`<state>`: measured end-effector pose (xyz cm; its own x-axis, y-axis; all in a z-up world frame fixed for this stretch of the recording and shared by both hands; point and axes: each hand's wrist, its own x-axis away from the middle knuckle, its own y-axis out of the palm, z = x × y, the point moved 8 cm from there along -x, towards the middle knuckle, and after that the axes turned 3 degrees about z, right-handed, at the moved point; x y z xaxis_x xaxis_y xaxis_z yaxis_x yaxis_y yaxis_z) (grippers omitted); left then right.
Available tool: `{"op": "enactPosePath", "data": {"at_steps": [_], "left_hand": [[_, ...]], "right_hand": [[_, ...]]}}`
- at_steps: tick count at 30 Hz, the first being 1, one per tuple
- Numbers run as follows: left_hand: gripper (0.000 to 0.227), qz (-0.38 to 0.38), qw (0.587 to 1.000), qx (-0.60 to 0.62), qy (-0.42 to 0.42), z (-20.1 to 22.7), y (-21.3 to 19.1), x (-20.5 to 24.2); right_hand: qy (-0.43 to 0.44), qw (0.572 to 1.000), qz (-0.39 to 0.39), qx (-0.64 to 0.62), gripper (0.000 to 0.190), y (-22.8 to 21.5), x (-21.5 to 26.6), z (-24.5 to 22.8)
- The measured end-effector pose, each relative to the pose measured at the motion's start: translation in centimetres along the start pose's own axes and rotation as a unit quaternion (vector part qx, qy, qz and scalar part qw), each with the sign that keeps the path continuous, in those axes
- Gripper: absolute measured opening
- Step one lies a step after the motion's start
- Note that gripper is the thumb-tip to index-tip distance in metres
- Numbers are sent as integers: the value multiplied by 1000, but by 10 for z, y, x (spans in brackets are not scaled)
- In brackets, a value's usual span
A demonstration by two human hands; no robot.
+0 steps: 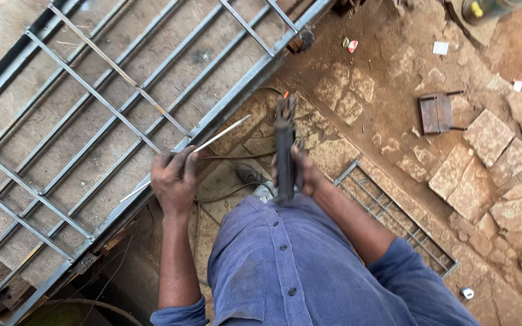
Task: The person welds joints on a metal frame using an electrode holder and welding rod.
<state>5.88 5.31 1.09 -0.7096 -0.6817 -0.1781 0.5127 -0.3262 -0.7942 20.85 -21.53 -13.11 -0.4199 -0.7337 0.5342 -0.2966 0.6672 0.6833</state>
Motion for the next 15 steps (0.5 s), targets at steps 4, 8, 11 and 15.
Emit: {"op": "enactPosePath", "data": {"at_steps": [4, 8, 11, 15], "left_hand": [[27, 16, 1000, 6, -19, 5, -22, 13], [27, 11, 1000, 1, -14, 21, -24, 4], [26, 18, 998, 24, 57, 55, -17, -13], [26, -2, 995, 11, 99, 107, -2, -40]], "right_hand": [[-21, 986, 105, -124, 66, -31, -14, -50], [-41, 988, 109, -97, 65, -34, -6, -79], [-70, 996, 55, -3, 62, -24, 6, -85], [-43, 995, 9, 93, 67, -5, 21, -74]]}}
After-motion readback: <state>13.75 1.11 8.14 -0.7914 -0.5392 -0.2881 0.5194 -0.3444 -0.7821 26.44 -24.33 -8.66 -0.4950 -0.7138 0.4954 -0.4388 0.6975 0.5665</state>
